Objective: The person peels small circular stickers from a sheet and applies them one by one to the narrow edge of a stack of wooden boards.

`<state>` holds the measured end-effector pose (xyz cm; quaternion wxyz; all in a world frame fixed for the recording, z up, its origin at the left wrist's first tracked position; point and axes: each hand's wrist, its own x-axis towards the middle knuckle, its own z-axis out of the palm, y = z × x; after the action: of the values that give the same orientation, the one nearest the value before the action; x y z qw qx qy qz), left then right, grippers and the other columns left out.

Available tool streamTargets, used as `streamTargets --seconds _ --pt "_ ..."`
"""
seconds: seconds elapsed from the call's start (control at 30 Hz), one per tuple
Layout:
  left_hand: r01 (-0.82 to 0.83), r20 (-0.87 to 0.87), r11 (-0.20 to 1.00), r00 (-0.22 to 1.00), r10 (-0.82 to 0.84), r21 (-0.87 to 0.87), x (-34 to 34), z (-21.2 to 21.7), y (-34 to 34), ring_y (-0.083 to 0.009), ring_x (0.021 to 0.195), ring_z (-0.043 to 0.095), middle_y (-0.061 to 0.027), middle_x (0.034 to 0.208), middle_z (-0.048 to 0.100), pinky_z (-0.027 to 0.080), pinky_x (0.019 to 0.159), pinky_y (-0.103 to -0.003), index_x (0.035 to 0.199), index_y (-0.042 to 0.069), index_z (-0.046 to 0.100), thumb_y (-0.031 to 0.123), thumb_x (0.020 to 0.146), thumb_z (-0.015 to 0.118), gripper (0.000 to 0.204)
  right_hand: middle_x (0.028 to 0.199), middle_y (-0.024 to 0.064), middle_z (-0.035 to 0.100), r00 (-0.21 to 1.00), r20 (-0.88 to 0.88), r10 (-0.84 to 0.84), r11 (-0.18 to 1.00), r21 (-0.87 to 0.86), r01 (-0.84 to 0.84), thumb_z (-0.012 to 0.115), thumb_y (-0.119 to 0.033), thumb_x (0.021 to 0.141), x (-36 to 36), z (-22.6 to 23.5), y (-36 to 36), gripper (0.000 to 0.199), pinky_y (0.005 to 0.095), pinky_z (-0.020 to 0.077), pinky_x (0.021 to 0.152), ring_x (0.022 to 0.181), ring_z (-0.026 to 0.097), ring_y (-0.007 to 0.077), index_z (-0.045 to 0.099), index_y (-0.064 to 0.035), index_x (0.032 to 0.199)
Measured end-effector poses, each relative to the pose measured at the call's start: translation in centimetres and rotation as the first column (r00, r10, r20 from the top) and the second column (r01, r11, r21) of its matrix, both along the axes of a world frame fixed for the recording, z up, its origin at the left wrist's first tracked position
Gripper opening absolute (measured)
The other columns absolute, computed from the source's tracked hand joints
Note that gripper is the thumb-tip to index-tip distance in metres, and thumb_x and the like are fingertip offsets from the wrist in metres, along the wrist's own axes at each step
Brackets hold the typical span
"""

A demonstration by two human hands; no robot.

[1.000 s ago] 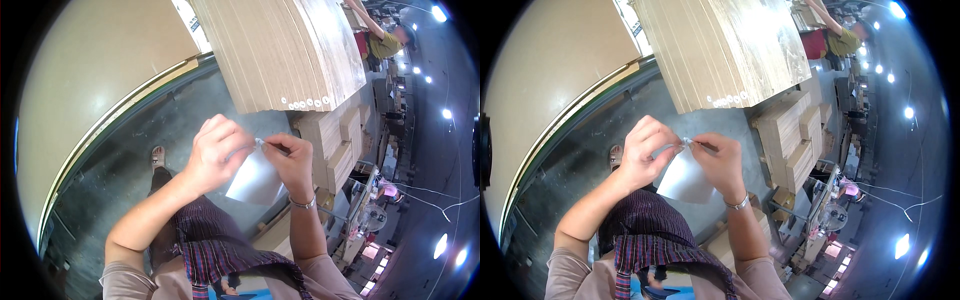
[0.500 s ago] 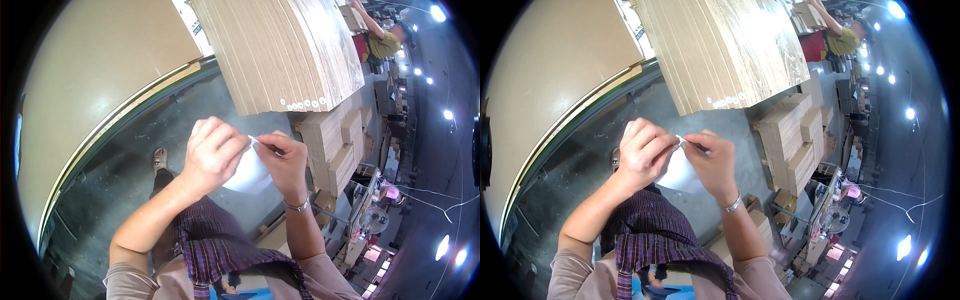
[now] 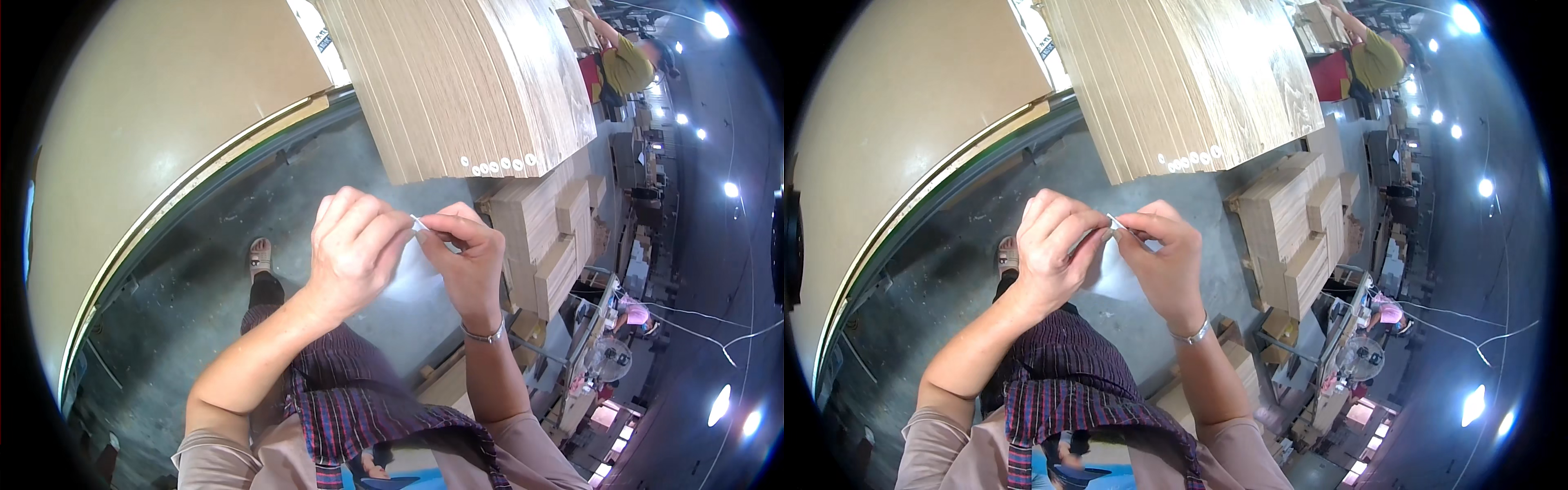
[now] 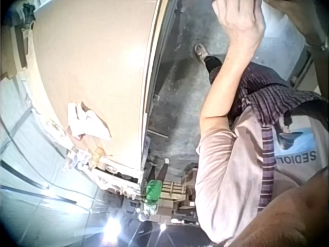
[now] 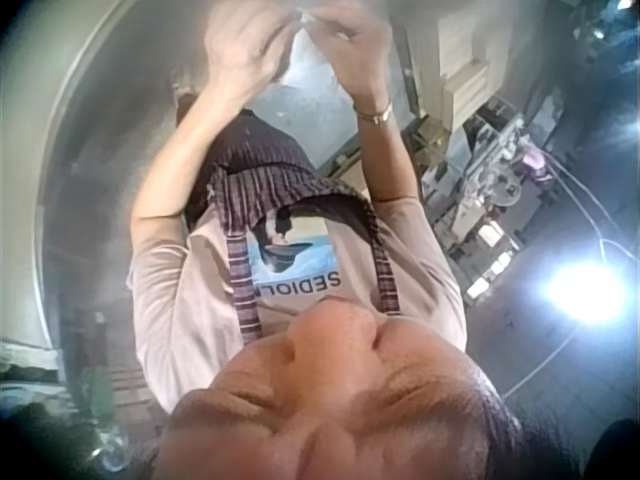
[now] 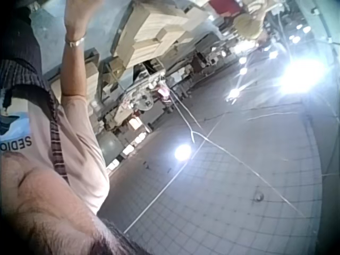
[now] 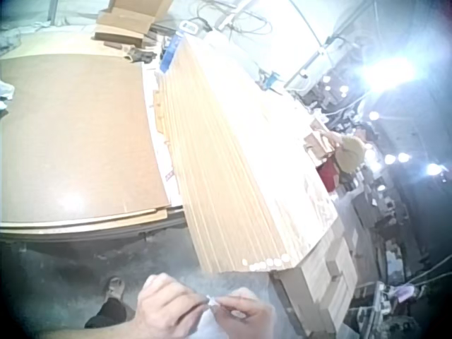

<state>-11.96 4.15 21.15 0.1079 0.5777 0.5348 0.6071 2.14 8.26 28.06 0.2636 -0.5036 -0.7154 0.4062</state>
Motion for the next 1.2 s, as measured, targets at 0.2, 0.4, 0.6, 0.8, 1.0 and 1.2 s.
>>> streamTargets --seconds 0.2,0.4,0.6,0.8,1.0,1.2 --pt "-0.031 0.007 0.999 0.999 0.031 0.008 0.2 0.1 -0.2 -0.0232 0.071 0.054 -0.0031 0.077 0.060 0.040 0.064 -0.034 0.081 0.006 0.066 0.003 0.064 0.076 0.020 0.081 0.0057 0.063 0.998 0.028 0.056 0.997 0.042 -0.058 0.067 0.011 0.076 0.3 0.2 -0.2 0.017 0.0227 0.0470 0.064 0.071 0.059 0.0108 0.070 0.0040 0.091" --pt "0.029 -0.061 1.000 0.998 -0.029 0.003 -0.1 0.6 -0.5 -0.0233 0.074 0.056 -0.0038 0.080 0.063 0.043 0.068 -0.035 0.084 0.005 0.068 0.002 0.062 0.078 0.024 0.080 0.0072 0.063 0.993 0.067 0.102 0.987 0.121 -0.109 0.067 0.011 0.076 0.5 0.4 -0.5 0.016 0.0238 0.0456 0.060 0.068 0.058 0.0122 0.070 0.0045 0.091" --pt "0.084 -0.047 0.996 0.995 -0.085 -0.006 -0.2 0.7 -0.6 -0.0239 0.076 0.058 -0.0047 0.081 0.064 0.044 0.070 -0.036 0.085 0.004 0.068 0.002 0.062 0.077 0.025 0.078 0.0091 0.062 0.976 0.147 0.162 0.955 0.227 -0.192 0.066 0.010 0.076 0.7 0.7 -0.6 0.014 0.0256 0.0438 0.054 0.064 0.057 0.0150 0.069 0.0047 0.089" --pt "0.102 -0.035 0.995 0.994 -0.102 -0.001 -0.1 0.3 -0.6 -0.0241 0.076 0.058 -0.0049 0.081 0.064 0.044 0.070 -0.036 0.084 0.004 0.068 0.001 0.062 0.076 0.023 0.077 0.0097 0.062 0.975 0.162 0.154 0.951 0.244 -0.191 0.066 0.010 0.076 0.8 0.2 -0.8 0.014 0.0264 0.0444 0.054 0.063 0.058 0.0163 0.068 0.0048 0.089" --pt "0.053 -0.017 0.999 0.998 -0.053 -0.001 0.1 0.3 -0.7 -0.0225 0.072 0.056 -0.0039 0.076 0.060 0.042 0.068 -0.035 0.078 0.005 0.067 0.000 0.061 0.073 0.019 0.076 0.0090 0.061 0.978 0.179 0.106 0.975 0.174 -0.137 0.066 0.009 0.077 0.4 0.5 -1.2 0.013 0.0264 0.0445 0.055 0.064 0.058 0.0151 0.069 0.0045 0.089" --pt "0.076 0.067 0.997 0.995 -0.076 0.000 0.8 -0.4 -0.3 -0.0234 0.072 0.056 -0.0041 0.074 0.060 0.042 0.067 -0.035 0.078 0.005 0.067 -0.001 0.061 0.073 0.019 0.076 0.0079 0.060 0.983 0.175 0.053 0.990 0.118 -0.074 0.066 0.010 0.077 0.9 0.6 -1.0 0.014 0.0250 0.0450 0.058 0.065 0.057 0.0133 0.069 0.0042 0.089"
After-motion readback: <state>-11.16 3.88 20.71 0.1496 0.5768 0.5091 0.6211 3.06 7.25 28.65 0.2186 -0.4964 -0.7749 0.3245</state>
